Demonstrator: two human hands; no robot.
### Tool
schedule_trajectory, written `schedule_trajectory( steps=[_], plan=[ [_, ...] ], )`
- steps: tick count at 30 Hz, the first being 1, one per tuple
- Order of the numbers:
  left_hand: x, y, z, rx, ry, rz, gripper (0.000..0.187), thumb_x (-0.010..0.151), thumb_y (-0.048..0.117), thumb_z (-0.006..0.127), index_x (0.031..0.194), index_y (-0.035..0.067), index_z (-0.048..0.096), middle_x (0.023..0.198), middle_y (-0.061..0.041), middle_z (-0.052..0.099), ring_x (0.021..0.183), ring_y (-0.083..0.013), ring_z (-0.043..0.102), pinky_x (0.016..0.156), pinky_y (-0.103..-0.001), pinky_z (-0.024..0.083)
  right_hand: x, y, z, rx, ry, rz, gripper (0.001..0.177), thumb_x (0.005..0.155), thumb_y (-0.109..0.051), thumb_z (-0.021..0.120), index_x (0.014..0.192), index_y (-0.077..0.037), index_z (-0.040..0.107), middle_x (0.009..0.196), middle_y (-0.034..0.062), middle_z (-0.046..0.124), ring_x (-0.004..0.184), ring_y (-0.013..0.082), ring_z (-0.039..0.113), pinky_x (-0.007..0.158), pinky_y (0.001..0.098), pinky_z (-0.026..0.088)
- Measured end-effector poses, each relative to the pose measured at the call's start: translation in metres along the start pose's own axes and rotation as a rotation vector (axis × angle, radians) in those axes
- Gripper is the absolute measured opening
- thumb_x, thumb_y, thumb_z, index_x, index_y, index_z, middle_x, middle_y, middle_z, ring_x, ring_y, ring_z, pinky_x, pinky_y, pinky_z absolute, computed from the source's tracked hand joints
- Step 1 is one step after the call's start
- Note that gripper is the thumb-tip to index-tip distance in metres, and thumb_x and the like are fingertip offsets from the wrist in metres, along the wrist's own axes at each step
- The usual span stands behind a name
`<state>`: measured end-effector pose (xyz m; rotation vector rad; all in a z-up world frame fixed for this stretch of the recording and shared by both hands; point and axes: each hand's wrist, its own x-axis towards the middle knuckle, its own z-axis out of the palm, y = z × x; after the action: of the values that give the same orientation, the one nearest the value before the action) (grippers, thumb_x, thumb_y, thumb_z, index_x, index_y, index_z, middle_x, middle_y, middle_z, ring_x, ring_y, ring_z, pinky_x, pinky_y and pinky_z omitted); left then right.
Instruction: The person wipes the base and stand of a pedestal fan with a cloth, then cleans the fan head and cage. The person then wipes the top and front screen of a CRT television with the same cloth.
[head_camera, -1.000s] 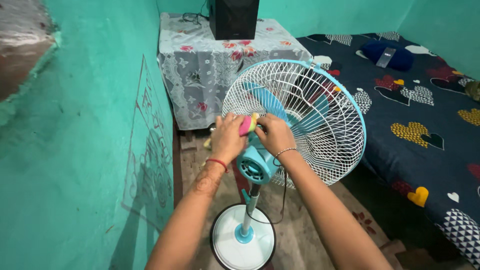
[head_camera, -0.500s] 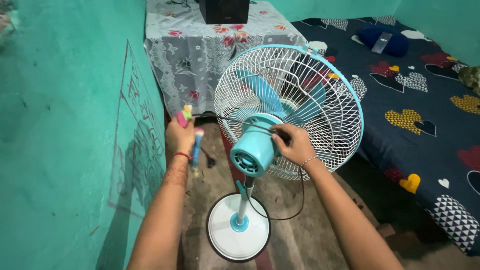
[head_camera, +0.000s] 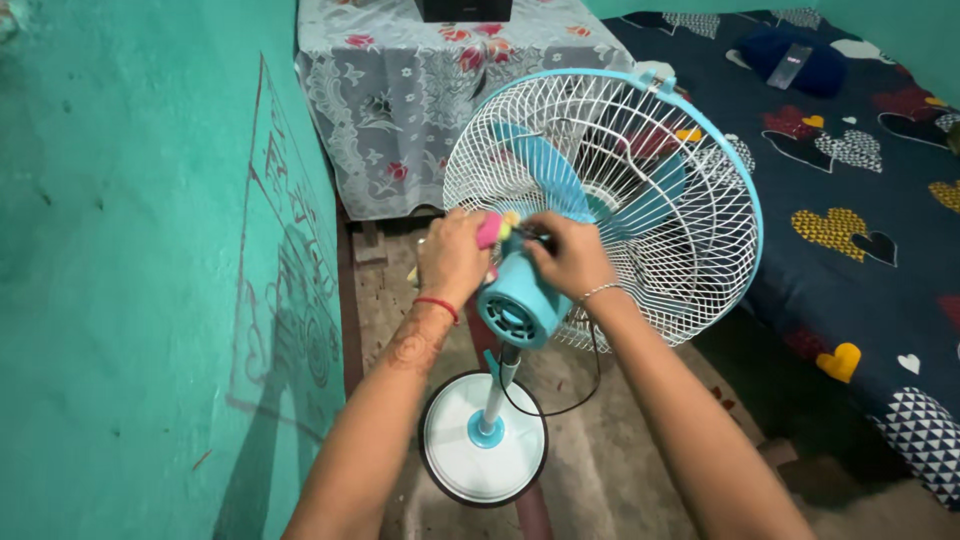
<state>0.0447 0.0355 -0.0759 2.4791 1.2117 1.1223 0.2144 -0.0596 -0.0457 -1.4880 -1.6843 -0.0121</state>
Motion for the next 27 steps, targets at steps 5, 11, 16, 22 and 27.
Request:
schedule_trajectory(
  steps=[5,11,16,22,27],
  plan=[
    [-0.003,-0.051,0.01,-0.049,0.068,-0.312,0.028,0.081,0.024,0.076,0.109,0.021,0.074,0.1,-0.012,0.069,0.095,-0.0388,0.069,0.079,-0.053,0.055,-0.023,0.016,-0.024,-0.124,-0.047,0.06,0.021,0.084,-0.018,0.082,0.099,-0.004,0.077,0.092,0.0158,0.077,0.077,0.0273,0.077,0.072,0.035,0.061],
    [-0.011,-0.059,0.02,0.086,0.086,-0.187,0.03,0.078,0.015,0.075,0.107,0.018,0.073,0.104,-0.012,0.068,0.097,-0.0383,0.066,0.078,-0.052,0.055,-0.025,0.009,-0.03,-0.092,-0.086,-0.011,0.02,0.086,-0.009,0.076,0.105,-0.002,0.075,0.098,0.0166,0.074,0.081,0.0288,0.074,0.075,0.0351,0.06],
    [-0.005,-0.005,0.011,-0.147,0.04,0.177,0.031,0.077,0.009,0.072,0.105,0.019,0.075,0.104,-0.007,0.07,0.099,-0.0352,0.064,0.084,-0.049,0.055,-0.004,0.001,-0.009,-0.11,-0.028,-0.157,0.02,0.084,-0.006,0.076,0.104,-0.002,0.076,0.098,0.0169,0.075,0.085,0.033,0.073,0.076,0.038,0.058],
    [0.0,-0.003,0.002,-0.27,-0.145,0.161,0.023,0.081,0.016,0.072,0.104,0.018,0.075,0.1,-0.009,0.069,0.097,-0.0357,0.067,0.082,-0.049,0.055,-0.016,-0.007,-0.016,-0.129,-0.006,-0.134,0.017,0.085,-0.009,0.077,0.101,-0.003,0.077,0.096,0.0163,0.075,0.085,0.0323,0.072,0.077,0.0385,0.058],
    [0.003,-0.018,0.011,-0.213,-0.225,0.199,0.025,0.081,0.019,0.071,0.106,0.019,0.075,0.1,-0.01,0.069,0.099,-0.0359,0.067,0.082,-0.05,0.054,-0.04,-0.01,-0.032,-0.095,-0.027,-0.088,0.017,0.084,-0.012,0.076,0.1,-0.004,0.077,0.095,0.0152,0.072,0.08,0.0291,0.071,0.072,0.0356,0.058]
  ],
)
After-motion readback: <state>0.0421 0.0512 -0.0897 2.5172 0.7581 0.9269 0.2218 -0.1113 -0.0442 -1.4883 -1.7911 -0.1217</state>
